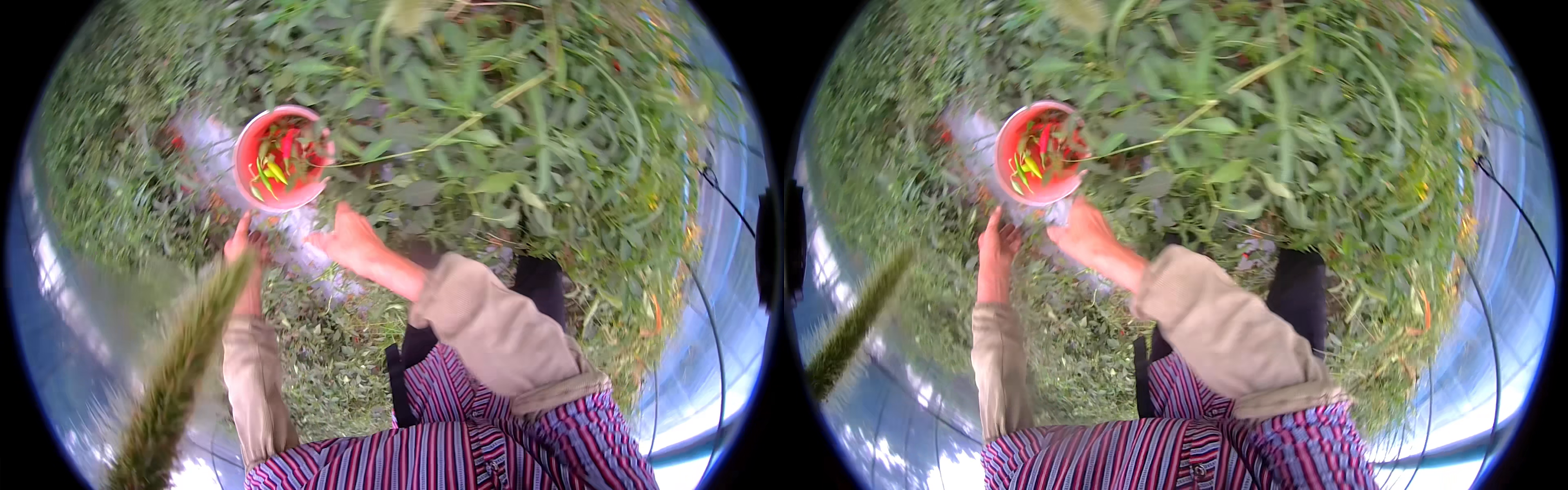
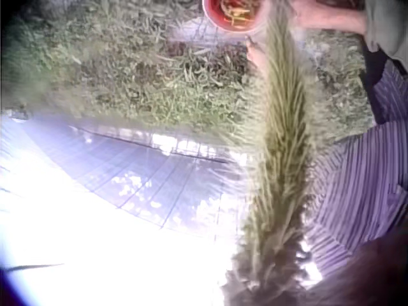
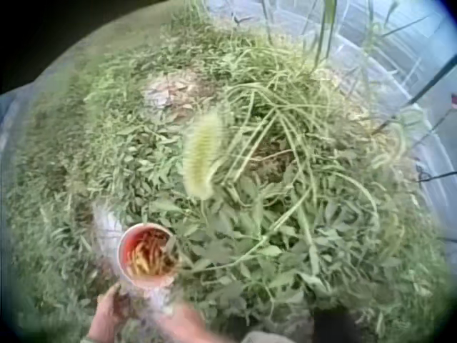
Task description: The person harvests red and green chili peppers by cutting them from the plants with shears and placing them into a red bucket on the ground.
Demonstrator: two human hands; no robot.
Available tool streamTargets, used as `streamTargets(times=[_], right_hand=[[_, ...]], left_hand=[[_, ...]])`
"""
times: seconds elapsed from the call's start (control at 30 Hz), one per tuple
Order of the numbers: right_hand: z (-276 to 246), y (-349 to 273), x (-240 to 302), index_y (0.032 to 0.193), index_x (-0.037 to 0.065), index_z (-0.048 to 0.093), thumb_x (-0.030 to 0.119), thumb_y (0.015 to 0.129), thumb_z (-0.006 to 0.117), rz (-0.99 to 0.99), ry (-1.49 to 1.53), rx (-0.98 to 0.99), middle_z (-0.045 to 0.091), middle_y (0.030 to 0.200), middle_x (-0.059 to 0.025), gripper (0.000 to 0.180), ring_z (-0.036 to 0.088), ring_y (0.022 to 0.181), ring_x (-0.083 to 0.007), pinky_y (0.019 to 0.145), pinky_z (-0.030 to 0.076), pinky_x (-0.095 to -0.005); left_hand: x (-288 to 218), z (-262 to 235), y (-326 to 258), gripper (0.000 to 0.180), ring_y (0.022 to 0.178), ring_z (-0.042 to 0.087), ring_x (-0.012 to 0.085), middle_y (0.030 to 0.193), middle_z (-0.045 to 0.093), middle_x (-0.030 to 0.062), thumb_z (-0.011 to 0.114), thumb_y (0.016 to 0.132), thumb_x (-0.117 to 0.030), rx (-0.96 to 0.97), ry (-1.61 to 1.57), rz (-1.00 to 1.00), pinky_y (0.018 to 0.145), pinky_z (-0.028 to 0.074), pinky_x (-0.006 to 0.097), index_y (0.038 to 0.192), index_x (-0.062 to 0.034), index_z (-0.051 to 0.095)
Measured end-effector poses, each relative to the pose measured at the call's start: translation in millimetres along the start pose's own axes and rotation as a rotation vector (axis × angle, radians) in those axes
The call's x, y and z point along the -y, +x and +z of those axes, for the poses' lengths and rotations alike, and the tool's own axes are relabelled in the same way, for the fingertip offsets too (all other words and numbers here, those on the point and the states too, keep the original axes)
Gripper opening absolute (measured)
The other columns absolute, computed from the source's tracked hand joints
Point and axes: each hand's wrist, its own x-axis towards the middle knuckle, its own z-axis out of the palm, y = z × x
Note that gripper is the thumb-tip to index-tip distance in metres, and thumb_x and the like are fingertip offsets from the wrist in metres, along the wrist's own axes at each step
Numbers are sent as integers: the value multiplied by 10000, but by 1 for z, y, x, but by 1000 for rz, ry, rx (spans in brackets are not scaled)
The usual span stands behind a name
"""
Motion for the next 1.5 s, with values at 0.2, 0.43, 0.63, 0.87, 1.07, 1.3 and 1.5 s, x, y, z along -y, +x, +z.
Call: streamTargets(times=[0.2,0.43,0.63,0.87,1.07,1.3,1.5], right_hand=[[-158,-100,-49,942,-45,590,226,792,625,137,-101,10,645,897,-244,313,633,872,-396,754,503,-446],[-354,-212,-61,999,-6,605,184,824,643,-240,-400,-633,621,1003,-193,261,597,955,-346,844,491,-414],[-561,-246,-176,1209,27,526,365,853,610,259,-719,-961,562,1187,-178,498,503,1159,-323,973,413,-455],[-535,-216,-299,1310,39,401,410,861,599,502,-818,-475,503,1268,-174,615,444,1245,-277,1091,245,-576],[-471,-211,-306,1186,8,511,210,806,582,267,-674,-418,554,1119,-167,435,546,1083,-305,988,390,-502],[-465,-262,-274,1141,63,558,169,790,584,24,-453,-414,554,1135,-127,367,499,1108,-305,805,458,-488],[-518,-254,-264,1091,37,560,115,795,588,-81,-340,-816,566,1077,-163,307,561,990,-341,774,498,-446]], left_hand=[[95,65,-97,322,815,675,197,946,681,109,649,848,-222,537,307,33,652,461,297,1085,-12,590],[173,183,-242,219,787,644,121,922,665,75,630,862,-59,1051,751,171,717,505,242,1058,34,601],[158,282,-334,221,787,629,154,919,653,99,644,826,-43,1130,954,596,728,509,275,1027,37,602],[166,416,-433,279,933,601,317,966,613,163,656,756,-25,1338,972,1364,815,476,373,1023,21,588],[273,544,-475,459,1291,405,347,1290,518,132,590,839,-175,1639,1091,1742,1018,378,460,1263,-25,496],[349,598,-444,566,1301,379,307,1299,506,125,579,843,-280,1580,1958,1639,1056,301,494,1348,-73,428],[314,559,-414,447,1186,467,284,1177,562,115,574,849,-314,1602,2348,1643,1065,275,511,1237,-95,551]])
